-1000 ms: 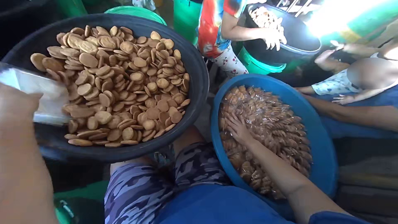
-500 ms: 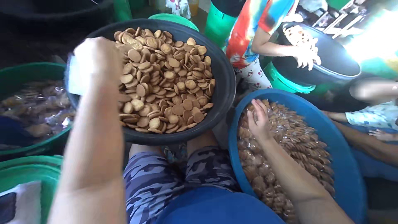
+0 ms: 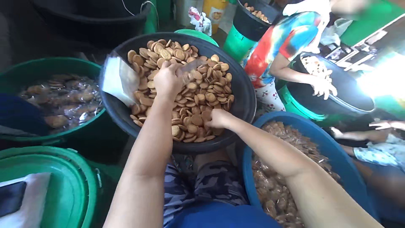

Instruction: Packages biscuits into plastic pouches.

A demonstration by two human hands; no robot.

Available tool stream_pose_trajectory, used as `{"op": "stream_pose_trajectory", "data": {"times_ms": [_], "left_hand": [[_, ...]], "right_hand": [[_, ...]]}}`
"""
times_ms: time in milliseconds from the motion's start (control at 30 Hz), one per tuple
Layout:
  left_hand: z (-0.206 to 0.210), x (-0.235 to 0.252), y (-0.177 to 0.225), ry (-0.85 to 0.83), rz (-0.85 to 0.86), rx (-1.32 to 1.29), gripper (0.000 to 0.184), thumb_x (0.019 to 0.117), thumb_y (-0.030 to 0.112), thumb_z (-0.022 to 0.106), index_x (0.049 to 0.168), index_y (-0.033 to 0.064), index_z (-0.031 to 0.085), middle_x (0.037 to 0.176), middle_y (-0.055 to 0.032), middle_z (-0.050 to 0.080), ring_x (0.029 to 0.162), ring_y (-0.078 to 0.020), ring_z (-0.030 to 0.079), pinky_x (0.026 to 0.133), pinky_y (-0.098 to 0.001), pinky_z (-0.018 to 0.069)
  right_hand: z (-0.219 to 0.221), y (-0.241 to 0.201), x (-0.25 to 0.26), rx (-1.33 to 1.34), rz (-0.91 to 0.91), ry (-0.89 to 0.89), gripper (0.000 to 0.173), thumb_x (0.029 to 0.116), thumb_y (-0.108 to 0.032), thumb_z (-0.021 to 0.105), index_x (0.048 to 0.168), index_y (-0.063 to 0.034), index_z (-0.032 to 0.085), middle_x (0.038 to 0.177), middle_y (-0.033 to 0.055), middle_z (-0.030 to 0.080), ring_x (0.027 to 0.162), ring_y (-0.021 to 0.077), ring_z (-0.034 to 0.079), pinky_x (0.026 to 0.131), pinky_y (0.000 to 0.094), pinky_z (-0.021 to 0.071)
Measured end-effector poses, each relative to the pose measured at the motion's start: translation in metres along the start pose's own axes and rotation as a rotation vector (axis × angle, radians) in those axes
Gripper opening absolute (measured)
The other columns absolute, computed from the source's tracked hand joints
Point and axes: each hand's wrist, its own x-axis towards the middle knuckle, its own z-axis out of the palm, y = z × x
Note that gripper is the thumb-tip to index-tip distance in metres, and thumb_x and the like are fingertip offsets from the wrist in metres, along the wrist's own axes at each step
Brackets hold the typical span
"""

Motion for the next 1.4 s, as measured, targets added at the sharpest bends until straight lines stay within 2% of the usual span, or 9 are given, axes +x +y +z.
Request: {"op": "stream_pose_trajectory", "data": {"times_ms": [400,567,667,733,867,1067,1200,1300,1400], "left_hand": [[0.003,0.002,0.005,-0.082,-0.009,0.002,0.033,0.1037,0.022,0.05,0.129,0.0192,0.071,0.137,-0.0105,0.064,0.116,-0.0324,0.067,0.095,-0.0576,0.053],[-0.003,0.001,0.006,-0.04,-0.011,-0.067,0.026,0.0971,0.021,0.061,0.118,0.0135,0.074,0.136,-0.0098,0.061,0.11,-0.03,0.068,0.092,-0.0537,0.0554],[-0.004,0.002,0.005,-0.04,0.003,-0.085,0.036,0.0925,0.016,0.065,0.128,0.017,0.069,0.138,-0.0111,0.062,0.112,-0.0317,0.067,0.091,-0.056,0.0549],[0.0,0.002,0.005,-0.016,0.03,-0.105,0.037,0.1007,0.021,0.056,0.135,0.022,0.069,0.134,-0.011,0.064,0.112,-0.0297,0.068,0.094,-0.0533,0.054],[0.005,0.004,0.003,-0.013,0.043,-0.149,0.027,0.1009,0.022,0.057,0.12,0.018,0.076,0.136,-0.0101,0.06,0.116,-0.0262,0.065,0.097,-0.0485,0.0543],[-0.005,0.003,0.005,-0.119,-0.053,-0.239,0.032,0.0965,0.01,0.061,0.129,0.0129,0.062,0.121,-0.01,0.07,0.113,-0.0302,0.068,0.096,-0.0577,0.0528],[-0.001,0.006,0.003,-0.115,-0.016,-0.254,0.035,0.104,0.022,0.054,0.136,0.0253,0.069,0.133,-0.0071,0.068,0.125,-0.0261,0.063,0.105,-0.0542,0.048],[0.001,0.009,0.002,-0.115,-0.049,-0.291,0.029,0.1025,0.025,0.056,0.127,0.0184,0.071,0.127,-0.0059,0.071,0.119,-0.0261,0.067,0.101,-0.0563,0.051],[-0.001,-0.001,0.005,-0.064,0.035,-0.248,0.032,0.1033,0.017,0.05,0.132,0.0109,0.062,0.12,-0.0109,0.071,0.111,-0.0302,0.069,0.092,-0.0563,0.0555]], "right_hand": [[-0.009,-0.065,0.002,-0.109,-0.034,0.086,0.056,0.0877,-0.056,0.075,0.091,-0.0006,0.07,0.096,0.0208,0.07,0.095,0.0391,0.069,0.078,0.0618,0.0558],[-0.032,-0.01,0.026,0.039,-0.136,0.18,0.045,0.0919,-0.032,0.075,0.125,-0.002,0.068,0.116,0.0253,0.068,0.112,0.0433,0.065,0.095,0.0672,0.0493],[-0.029,0.013,0.022,-0.136,-0.195,0.268,0.048,0.0925,-0.021,0.072,0.136,-0.0039,0.06,0.131,0.0237,0.062,0.118,0.0423,0.063,0.097,0.0632,0.0511],[-0.016,0.014,0.014,-0.247,-0.207,0.239,0.047,0.0918,-0.019,0.073,0.135,-0.0066,0.061,0.135,0.0241,0.058,0.11,0.0429,0.066,0.089,0.0611,0.0558],[0.003,0.006,0.013,-0.23,-0.225,0.154,0.083,0.0762,-0.035,0.091,0.143,-0.0073,0.051,0.139,0.0271,0.052,0.104,0.044,0.067,0.085,0.0605,0.0575],[-0.007,0.017,0.045,-0.127,-0.203,0.144,0.057,0.0884,-0.018,0.077,0.14,-0.0072,0.056,0.145,0.0242,0.052,0.121,0.0433,0.061,0.097,0.0637,0.052],[-0.027,0.055,0.048,0.066,-0.382,0.112,0.053,0.0853,-0.025,0.081,0.132,-0.0065,0.063,0.123,0.0217,0.067,0.116,0.0375,0.064,0.099,0.0628,0.0494],[-0.032,0.048,0.007,-0.125,-0.305,0.011,0.055,0.0842,-0.025,0.081,0.135,-0.015,0.063,0.119,0.0183,0.069,0.111,0.0376,0.067,0.094,0.065,0.052],[-0.02,0.015,-0.03,-0.427,-0.172,-0.077,0.042,0.0976,-0.037,0.065,0.135,-0.0193,0.064,0.122,0.0177,0.068,0.11,0.0394,0.067,0.09,0.0638,0.0527]]}}
